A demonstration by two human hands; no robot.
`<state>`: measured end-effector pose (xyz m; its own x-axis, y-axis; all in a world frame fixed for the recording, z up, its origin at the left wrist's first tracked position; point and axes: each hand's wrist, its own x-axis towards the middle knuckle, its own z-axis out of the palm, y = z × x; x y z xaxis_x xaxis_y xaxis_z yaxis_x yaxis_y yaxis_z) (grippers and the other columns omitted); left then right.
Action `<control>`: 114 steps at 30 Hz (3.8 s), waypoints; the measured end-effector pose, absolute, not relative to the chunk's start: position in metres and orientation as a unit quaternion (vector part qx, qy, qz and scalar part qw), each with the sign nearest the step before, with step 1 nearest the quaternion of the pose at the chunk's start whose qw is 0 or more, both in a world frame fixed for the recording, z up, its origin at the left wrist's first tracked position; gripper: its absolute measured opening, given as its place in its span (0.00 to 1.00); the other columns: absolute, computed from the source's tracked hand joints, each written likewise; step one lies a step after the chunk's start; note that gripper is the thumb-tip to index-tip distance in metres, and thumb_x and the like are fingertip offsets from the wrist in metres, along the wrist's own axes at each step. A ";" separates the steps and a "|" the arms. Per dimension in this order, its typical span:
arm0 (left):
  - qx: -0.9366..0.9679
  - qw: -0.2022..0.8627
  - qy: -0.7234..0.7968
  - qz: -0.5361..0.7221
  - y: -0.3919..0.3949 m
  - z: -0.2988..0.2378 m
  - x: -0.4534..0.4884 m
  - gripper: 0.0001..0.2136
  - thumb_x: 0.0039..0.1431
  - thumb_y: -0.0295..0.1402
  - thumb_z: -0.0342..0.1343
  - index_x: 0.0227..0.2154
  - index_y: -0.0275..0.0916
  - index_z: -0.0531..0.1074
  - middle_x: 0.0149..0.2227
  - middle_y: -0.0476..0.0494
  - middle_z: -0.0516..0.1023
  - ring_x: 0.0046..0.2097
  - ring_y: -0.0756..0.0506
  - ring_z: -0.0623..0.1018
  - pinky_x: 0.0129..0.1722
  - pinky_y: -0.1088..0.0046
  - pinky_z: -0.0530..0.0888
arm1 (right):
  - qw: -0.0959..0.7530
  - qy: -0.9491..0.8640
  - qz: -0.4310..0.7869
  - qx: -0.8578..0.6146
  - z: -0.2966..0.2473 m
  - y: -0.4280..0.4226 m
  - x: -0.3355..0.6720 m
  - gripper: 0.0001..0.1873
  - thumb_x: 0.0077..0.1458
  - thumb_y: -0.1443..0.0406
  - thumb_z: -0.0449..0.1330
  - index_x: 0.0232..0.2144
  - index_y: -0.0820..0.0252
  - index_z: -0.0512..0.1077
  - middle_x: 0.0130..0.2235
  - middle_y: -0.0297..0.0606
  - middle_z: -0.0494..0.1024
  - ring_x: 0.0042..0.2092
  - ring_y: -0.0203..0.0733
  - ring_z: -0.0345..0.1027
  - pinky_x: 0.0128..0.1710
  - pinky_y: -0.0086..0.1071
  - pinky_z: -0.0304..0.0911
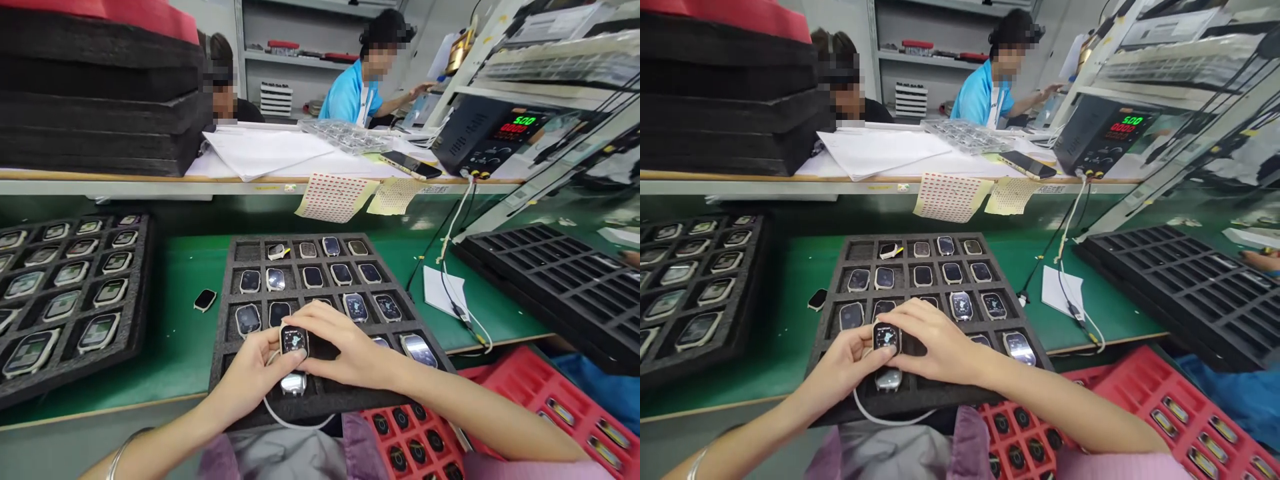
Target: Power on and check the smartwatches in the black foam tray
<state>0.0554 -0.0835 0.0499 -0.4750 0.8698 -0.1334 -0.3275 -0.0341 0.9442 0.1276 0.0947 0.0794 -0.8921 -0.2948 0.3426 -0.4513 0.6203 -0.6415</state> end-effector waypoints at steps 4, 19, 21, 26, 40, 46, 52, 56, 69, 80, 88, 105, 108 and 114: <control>0.253 0.455 0.545 0.657 -0.082 0.051 0.054 0.11 0.56 0.35 0.59 0.39 0.33 0.74 0.35 0.45 0.76 0.38 0.47 0.72 0.39 0.74 0.68 | 0.099 -0.900 0.380 0.191 0.077 0.093 0.128 0.21 0.56 0.66 0.62 0.52 0.64 0.66 0.44 0.47 0.72 0.46 0.45 0.65 0.47 0.40 0.64; 0.261 0.455 0.542 0.657 -0.083 0.056 0.055 0.11 0.57 0.32 0.58 0.42 0.34 0.73 0.36 0.46 0.77 0.40 0.48 0.72 0.41 0.75 0.67 | 0.121 -0.887 0.404 0.186 0.082 0.090 0.127 0.18 0.54 0.66 0.64 0.47 0.64 0.69 0.41 0.45 0.75 0.43 0.44 0.68 0.46 0.39 0.64; 0.265 0.452 0.543 0.656 -0.082 0.056 0.054 0.11 0.57 0.32 0.58 0.42 0.34 0.73 0.36 0.46 0.77 0.40 0.48 0.72 0.41 0.75 0.67 | 0.127 -0.882 0.412 0.192 0.083 0.089 0.126 0.18 0.53 0.67 0.65 0.46 0.64 0.70 0.41 0.44 0.76 0.43 0.43 0.68 0.46 0.39 0.64; 0.265 0.453 0.551 0.649 -0.082 0.056 0.053 0.10 0.57 0.33 0.58 0.40 0.33 0.72 0.36 0.46 0.76 0.38 0.48 0.71 0.40 0.75 0.67 | 0.127 -0.872 0.434 0.189 0.084 0.089 0.125 0.19 0.51 0.67 0.67 0.45 0.65 0.70 0.40 0.43 0.76 0.43 0.42 0.68 0.46 0.37 0.64; 0.259 0.467 0.560 0.633 -0.084 0.054 0.053 0.08 0.56 0.32 0.58 0.37 0.34 0.71 0.34 0.48 0.72 0.36 0.49 0.68 0.38 0.75 0.66 | 0.107 -0.888 0.412 0.175 0.078 0.091 0.128 0.19 0.53 0.65 0.65 0.47 0.65 0.70 0.41 0.45 0.75 0.43 0.43 0.66 0.45 0.39 0.64; 0.250 0.476 0.565 0.626 -0.085 0.058 0.054 0.08 0.56 0.31 0.58 0.39 0.35 0.71 0.34 0.47 0.73 0.38 0.48 0.70 0.40 0.74 0.68 | 0.106 -0.884 0.419 0.180 0.076 0.092 0.129 0.21 0.55 0.64 0.63 0.50 0.64 0.68 0.42 0.45 0.74 0.42 0.43 0.66 0.43 0.39 0.64; 0.231 0.505 0.556 0.619 -0.084 0.058 0.053 0.09 0.55 0.31 0.59 0.39 0.36 0.72 0.33 0.48 0.74 0.36 0.49 0.71 0.38 0.75 0.69 | 0.111 -0.879 0.429 0.174 0.073 0.092 0.130 0.22 0.55 0.64 0.63 0.51 0.64 0.66 0.40 0.45 0.73 0.41 0.44 0.65 0.42 0.40 0.64; 0.223 0.524 0.557 0.605 -0.086 0.057 0.051 0.10 0.54 0.32 0.60 0.39 0.36 0.72 0.32 0.49 0.72 0.35 0.49 0.69 0.36 0.76 0.68 | 0.111 -0.873 0.440 0.175 0.070 0.093 0.130 0.23 0.55 0.63 0.62 0.52 0.63 0.65 0.41 0.45 0.73 0.41 0.44 0.65 0.43 0.41 0.64; 0.202 0.562 0.551 0.583 -0.087 0.055 0.049 0.11 0.53 0.34 0.62 0.38 0.39 0.71 0.31 0.50 0.71 0.33 0.49 0.68 0.33 0.77 0.67 | 0.100 -0.870 0.452 0.170 0.068 0.097 0.128 0.25 0.53 0.66 0.63 0.53 0.63 0.64 0.42 0.46 0.70 0.42 0.45 0.64 0.43 0.41 0.65; 0.200 0.556 0.516 0.620 -0.083 0.064 0.048 0.10 0.57 0.30 0.58 0.42 0.36 0.72 0.36 0.46 0.76 0.37 0.48 0.72 0.38 0.76 0.69 | 0.022 -0.869 0.479 0.118 0.083 0.101 0.125 0.22 0.51 0.65 0.66 0.49 0.63 0.68 0.41 0.43 0.70 0.42 0.43 0.65 0.44 0.39 0.64; 0.228 0.491 0.555 0.631 -0.084 0.062 0.049 0.09 0.56 0.34 0.59 0.37 0.35 0.76 0.32 0.46 0.77 0.35 0.46 0.72 0.37 0.75 0.69 | 0.090 -0.874 0.456 0.138 0.085 0.096 0.126 0.26 0.51 0.66 0.65 0.53 0.58 0.65 0.46 0.44 0.68 0.48 0.45 0.65 0.48 0.39 0.64; 0.231 0.483 0.574 0.620 -0.088 0.057 0.054 0.12 0.56 0.40 0.58 0.32 0.34 0.72 0.22 0.53 0.64 0.22 0.55 0.59 0.22 0.78 0.58 | 0.096 -0.937 0.295 0.160 0.083 0.084 0.132 0.18 0.55 0.67 0.58 0.48 0.63 0.67 0.42 0.46 0.69 0.43 0.46 0.63 0.43 0.41 0.63; 0.222 0.487 0.581 0.613 -0.090 0.057 0.054 0.12 0.55 0.40 0.59 0.30 0.34 0.72 0.20 0.54 0.64 0.17 0.58 0.54 0.18 0.78 0.53 | 0.134 -0.924 0.315 0.170 0.081 0.082 0.133 0.19 0.54 0.68 0.58 0.50 0.64 0.66 0.41 0.46 0.69 0.42 0.46 0.62 0.43 0.41 0.64; 0.231 0.502 0.561 0.617 -0.093 0.061 0.052 0.12 0.54 0.38 0.60 0.27 0.33 0.73 0.20 0.54 0.61 0.18 0.58 0.52 0.18 0.79 0.51 | 0.173 -0.886 0.368 0.224 0.076 0.085 0.133 0.23 0.55 0.65 0.60 0.53 0.64 0.63 0.41 0.46 0.68 0.42 0.44 0.64 0.41 0.38 0.65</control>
<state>0.0523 -0.0930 0.0607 -0.3896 0.8780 -0.2782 -0.3597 0.1330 0.9235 0.1326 0.0852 0.0763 -0.8402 -0.2685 0.4711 -0.5234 0.6285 -0.5754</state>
